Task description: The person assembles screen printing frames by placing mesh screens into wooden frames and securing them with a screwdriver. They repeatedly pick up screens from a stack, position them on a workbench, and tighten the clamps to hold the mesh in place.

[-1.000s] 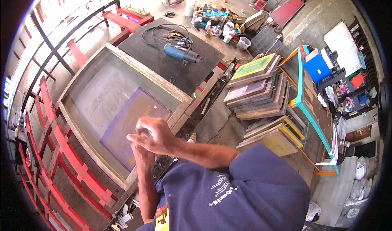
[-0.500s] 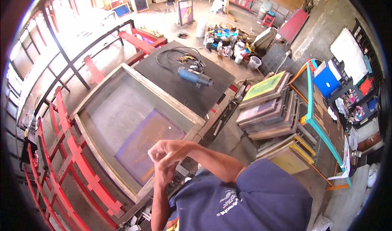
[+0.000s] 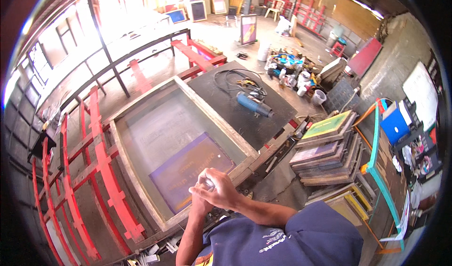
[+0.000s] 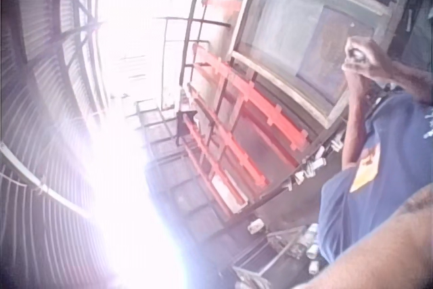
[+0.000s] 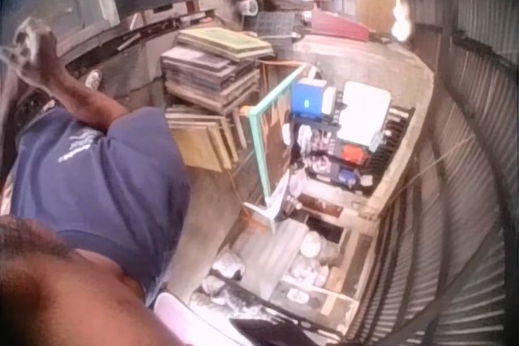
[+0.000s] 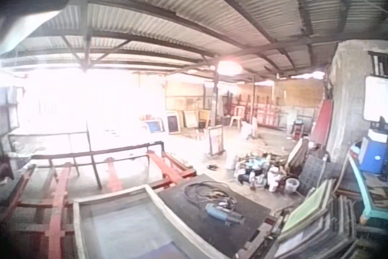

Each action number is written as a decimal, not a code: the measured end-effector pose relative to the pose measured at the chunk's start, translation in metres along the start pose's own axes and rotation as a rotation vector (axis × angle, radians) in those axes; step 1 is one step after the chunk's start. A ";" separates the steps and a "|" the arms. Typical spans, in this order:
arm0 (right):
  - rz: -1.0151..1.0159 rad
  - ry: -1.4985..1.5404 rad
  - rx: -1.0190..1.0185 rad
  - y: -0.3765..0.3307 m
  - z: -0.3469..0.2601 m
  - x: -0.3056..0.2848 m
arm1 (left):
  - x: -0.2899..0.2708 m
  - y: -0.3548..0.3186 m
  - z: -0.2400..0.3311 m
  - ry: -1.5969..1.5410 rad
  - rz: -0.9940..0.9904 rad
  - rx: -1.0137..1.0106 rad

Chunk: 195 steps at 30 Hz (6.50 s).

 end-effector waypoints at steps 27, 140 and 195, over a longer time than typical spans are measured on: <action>-0.585 0.562 0.314 0.037 0.008 -0.029 | 0.009 0.006 0.017 -0.185 0.076 0.216; -0.618 0.675 0.341 0.030 0.158 -0.095 | 0.103 -0.038 -0.042 0.805 0.479 -0.250; -0.690 0.362 0.135 0.018 0.145 -0.022 | 0.065 -0.088 -0.035 0.454 0.740 -0.408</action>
Point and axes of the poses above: each hand's wrist, its own y-axis towards the middle knuckle, its own x-axis out of the palm, z = x × y, the point moved 1 cm from there along y, towards the middle knuckle, and after that the axes turned 11 degrees about z, right-handed, at the moved point
